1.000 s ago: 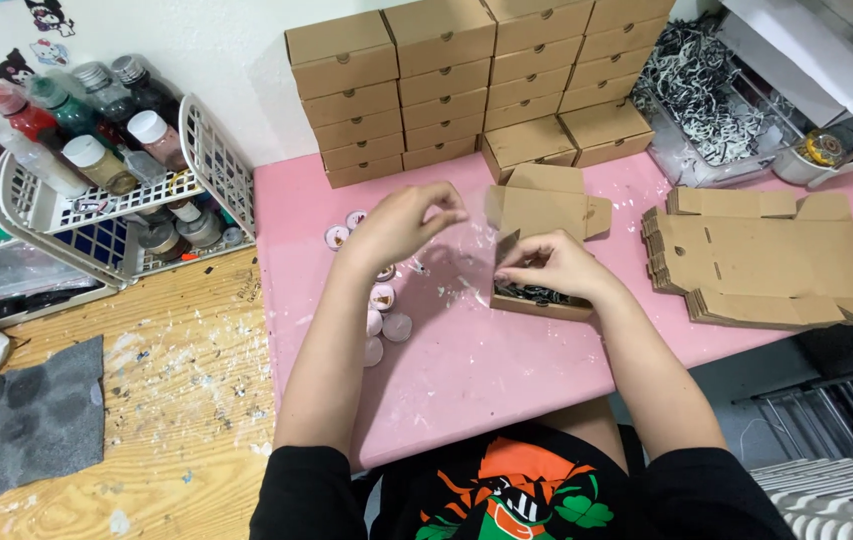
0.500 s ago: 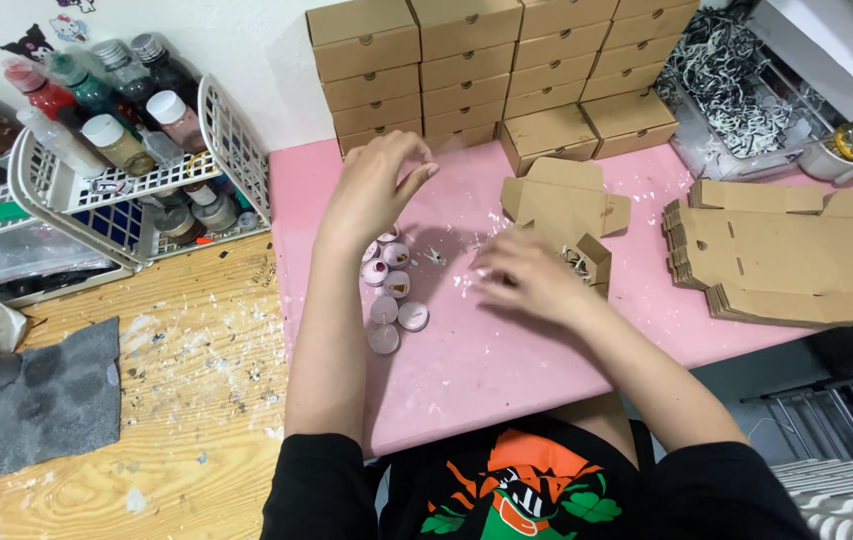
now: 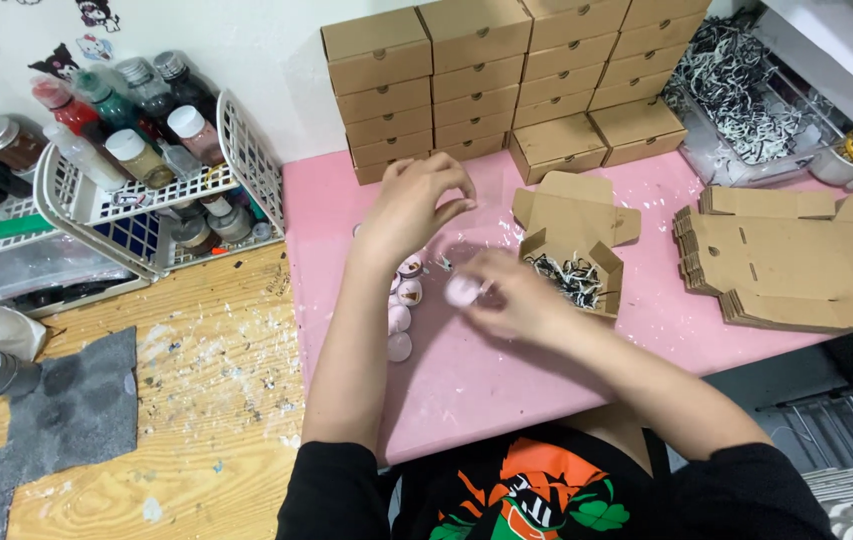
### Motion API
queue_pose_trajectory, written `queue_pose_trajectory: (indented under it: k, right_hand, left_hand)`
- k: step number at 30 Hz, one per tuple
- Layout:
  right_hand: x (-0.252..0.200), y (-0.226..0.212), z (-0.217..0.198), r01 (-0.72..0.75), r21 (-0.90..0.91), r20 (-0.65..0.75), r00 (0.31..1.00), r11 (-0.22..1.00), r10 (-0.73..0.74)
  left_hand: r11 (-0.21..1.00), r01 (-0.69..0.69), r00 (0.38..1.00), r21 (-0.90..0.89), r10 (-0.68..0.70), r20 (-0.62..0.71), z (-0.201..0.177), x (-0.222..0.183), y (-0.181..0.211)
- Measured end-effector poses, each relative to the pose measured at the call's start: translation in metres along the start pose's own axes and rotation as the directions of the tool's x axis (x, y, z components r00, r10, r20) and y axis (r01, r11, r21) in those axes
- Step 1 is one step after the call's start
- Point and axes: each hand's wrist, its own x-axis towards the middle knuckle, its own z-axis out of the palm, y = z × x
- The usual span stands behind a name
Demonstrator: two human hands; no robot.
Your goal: Packing small pink tealights and decorative materials into small cardboard boxes.
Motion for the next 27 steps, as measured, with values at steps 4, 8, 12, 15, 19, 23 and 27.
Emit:
queue_pose_trajectory:
  k: [4, 8, 12, 15, 19, 23, 27]
  right_hand:
    - [0.006, -0.003, -0.076, -0.065, 0.083, -0.267, 0.960, 0.994, 0.085]
    - [0.028, -0.020, -0.129, 0.171, -0.217, -0.206, 0.954, 0.961, -0.216]
    - [0.053, -0.023, -0.147, 0.250, -0.265, 0.148, 0.965, 0.931, -0.217]
    - [0.063, -0.023, -0.152, 0.273, -0.213, 0.288, 0.935, 0.938, -0.206]
    - [0.062, -0.008, -0.152, 0.232, -0.182, 0.356, 0.921, 0.955, -0.156]
    - [0.051, 0.009, -0.149, 0.226, -0.134, 0.309, 0.935, 0.965, -0.176]
    - [0.031, 0.034, -0.138, -0.109, 0.108, 0.101, 0.990, 0.988, 0.099]
  left_hand:
    - [1.000, -0.011, 1.000, -0.013, 0.011, 0.015, -0.002, 0.000, 0.015]
    - [0.993, -0.067, 0.994, -0.093, 0.074, 0.076, -0.002, 0.000, 0.028]
    - [0.979, -0.111, 0.979, -0.168, 0.137, 0.151, 0.001, 0.001, 0.030]
    - [0.973, -0.079, 0.964, -0.216, 0.129, 0.233, 0.004, 0.002, 0.024]
    - [0.936, -0.039, 0.955, -0.351, 0.139, 0.263, 0.005, 0.003, 0.022]
    - [0.868, -0.039, 0.952, -0.495, 0.183, 0.246, 0.016, 0.007, 0.012]
    - [0.812, 0.005, 0.962, -0.584, 0.155, 0.223, 0.023, 0.010, 0.008]
